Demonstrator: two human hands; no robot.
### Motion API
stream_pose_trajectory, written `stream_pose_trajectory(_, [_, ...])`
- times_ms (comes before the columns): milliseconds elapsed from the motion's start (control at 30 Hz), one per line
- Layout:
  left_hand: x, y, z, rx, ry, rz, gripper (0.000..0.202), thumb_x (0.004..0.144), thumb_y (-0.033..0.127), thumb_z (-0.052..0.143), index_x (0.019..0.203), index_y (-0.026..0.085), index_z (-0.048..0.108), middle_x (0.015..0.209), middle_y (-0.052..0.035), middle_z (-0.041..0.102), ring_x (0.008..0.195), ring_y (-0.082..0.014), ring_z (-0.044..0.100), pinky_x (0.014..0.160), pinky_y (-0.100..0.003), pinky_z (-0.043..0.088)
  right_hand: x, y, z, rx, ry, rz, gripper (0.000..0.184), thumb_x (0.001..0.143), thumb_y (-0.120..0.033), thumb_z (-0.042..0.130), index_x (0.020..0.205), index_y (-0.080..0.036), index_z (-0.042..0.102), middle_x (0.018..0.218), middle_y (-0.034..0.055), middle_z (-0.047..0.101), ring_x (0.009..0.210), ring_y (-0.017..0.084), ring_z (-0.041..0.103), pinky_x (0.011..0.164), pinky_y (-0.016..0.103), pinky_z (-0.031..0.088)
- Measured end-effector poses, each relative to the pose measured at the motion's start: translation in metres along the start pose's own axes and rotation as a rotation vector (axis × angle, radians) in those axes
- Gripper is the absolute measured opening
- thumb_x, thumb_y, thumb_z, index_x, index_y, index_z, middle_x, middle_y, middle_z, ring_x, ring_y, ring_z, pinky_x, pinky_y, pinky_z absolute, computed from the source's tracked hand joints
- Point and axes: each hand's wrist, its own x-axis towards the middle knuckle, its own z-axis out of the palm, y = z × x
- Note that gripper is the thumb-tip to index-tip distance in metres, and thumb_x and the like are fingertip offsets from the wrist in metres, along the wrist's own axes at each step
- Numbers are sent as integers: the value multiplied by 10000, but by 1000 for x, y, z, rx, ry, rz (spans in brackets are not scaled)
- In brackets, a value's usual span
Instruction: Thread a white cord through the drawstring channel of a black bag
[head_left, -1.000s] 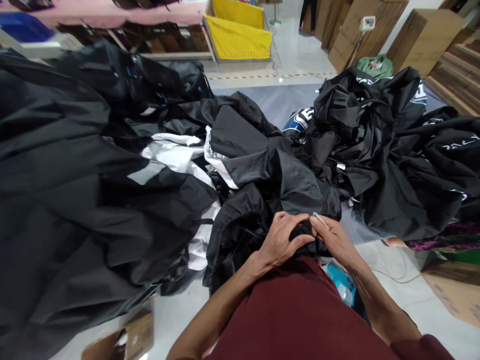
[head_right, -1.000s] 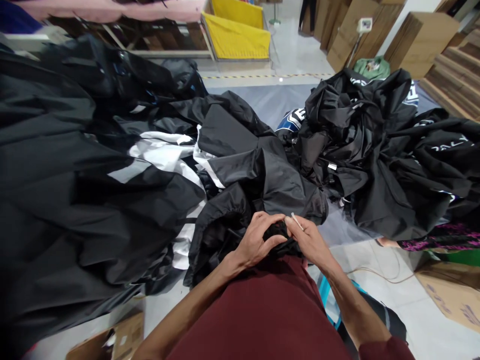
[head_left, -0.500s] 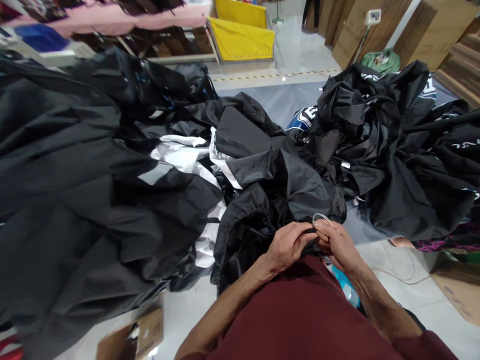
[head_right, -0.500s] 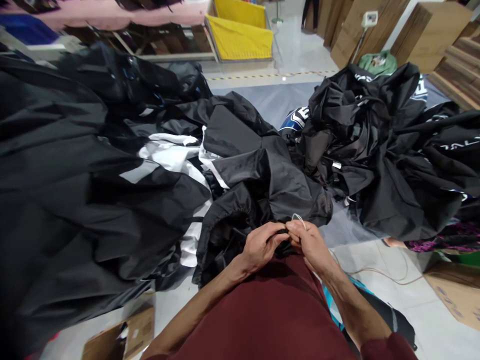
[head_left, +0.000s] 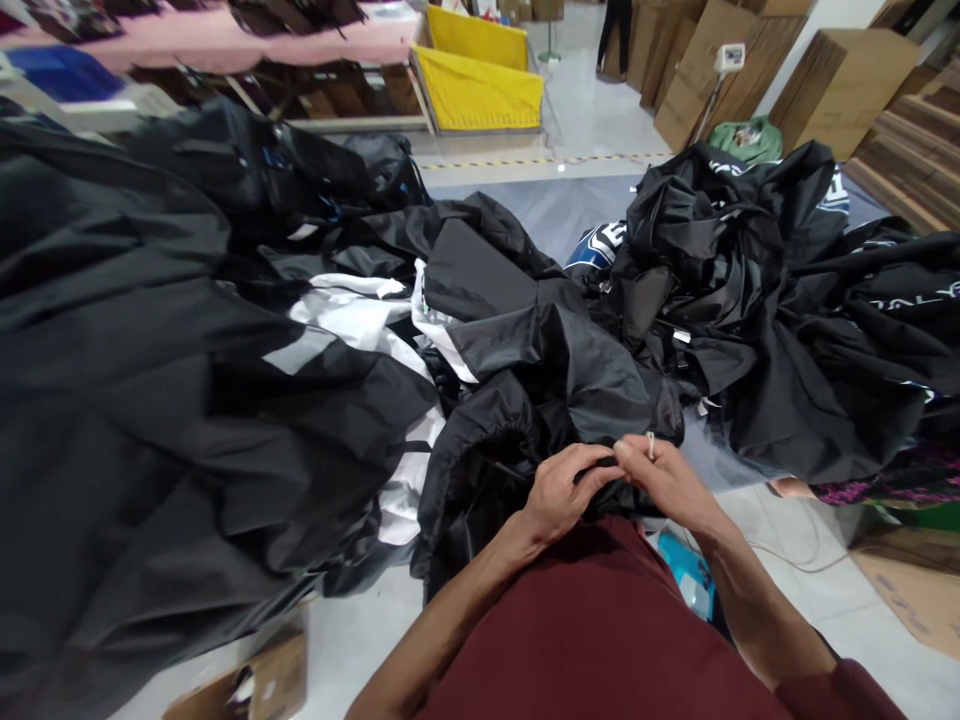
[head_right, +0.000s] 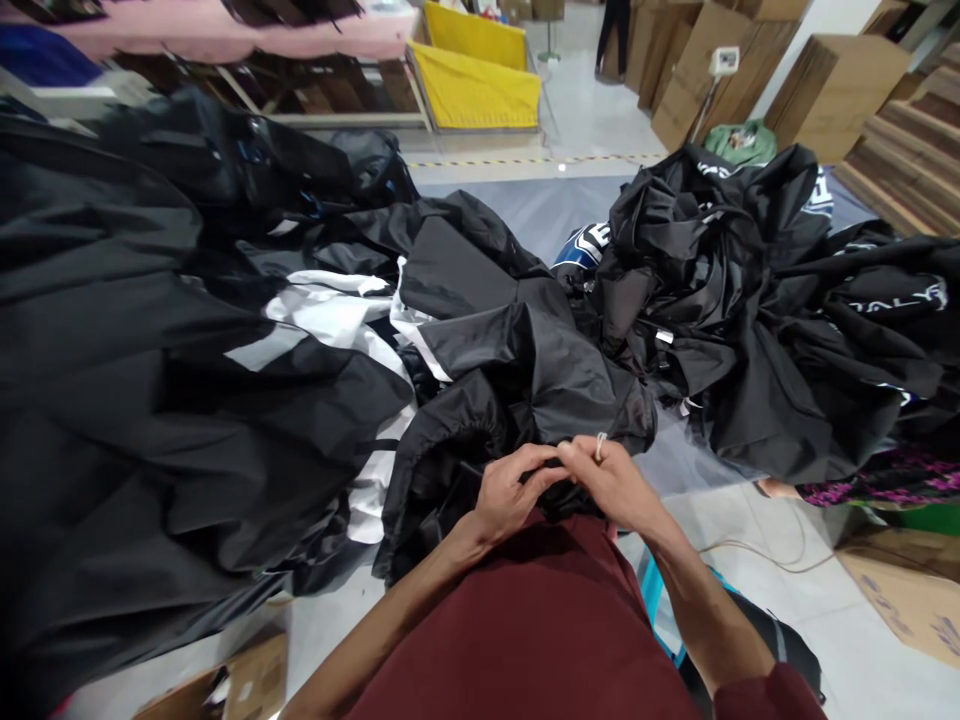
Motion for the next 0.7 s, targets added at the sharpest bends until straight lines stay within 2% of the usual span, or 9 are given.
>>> stream_pose_trajectory(133, [3, 4, 0, 34, 2, 123, 239, 1124, 376, 575, 1193, 210, 732, 1044, -61, 806, 929, -174, 768, 891, -290, 630, 0, 6, 13, 64, -4, -33, 588, 1010, -658, 643, 666, -215, 468, 647, -44, 375, 607, 118, 291, 560, 274, 248])
stream_pose_trajectory(333, [12, 18, 7, 103, 50, 268, 200, 1129, 228, 473, 1269, 170, 605, 1051, -98, 752, 908, -191, 724, 841, -315, 615, 2, 2, 27, 405, 183, -40, 580, 887, -574, 752, 630, -249, 346, 591, -88, 212, 552, 100, 135, 496, 269, 188])
stream_pose_trajectory(433, [13, 22, 8, 79, 59, 254, 202, 1129, 222, 447, 1268, 182, 587, 1055, -97, 744, 913, -191, 730, 857, -318, 618, 2, -8, 32, 490, 221, -20, 606, 802, -541, 809, 612, -256, 309, 586, -95, 183, 543, 89, 102, 471, 262, 154])
stream_pose_trajectory(533, [9, 20, 7, 72, 88, 235, 208, 1136, 235, 444, 1269, 188, 597, 1064, -96, 755, 925, -188, 748, 869, -310, 625, 4, -13, 36, 558, 202, 15, 631, 746, -527, 845, 601, -259, 293, 581, -101, 160, 536, 83, 80, 456, 257, 130])
stream_pose_trajectory(633, [5, 12, 6, 71, 87, 165, 222, 1147, 274, 462, 1266, 190, 629, 1063, -89, 776, 917, -175, 768, 861, -284, 632, 9, -12, 35, 548, 158, 30, 643, 760, -574, 857, 611, -252, 320, 579, -98, 179, 539, 86, 106, 468, 249, 179])
stream_pose_trajectory(700, [4, 6, 5, 76, 81, 88, 256, 1150, 367, 496, 1228, 200, 674, 1015, -69, 790, 861, -164, 777, 830, -264, 639, 14, -10, 30, 456, 89, 27, 661, 817, -672, 823, 628, -247, 354, 579, -91, 213, 541, 91, 141, 486, 251, 210])
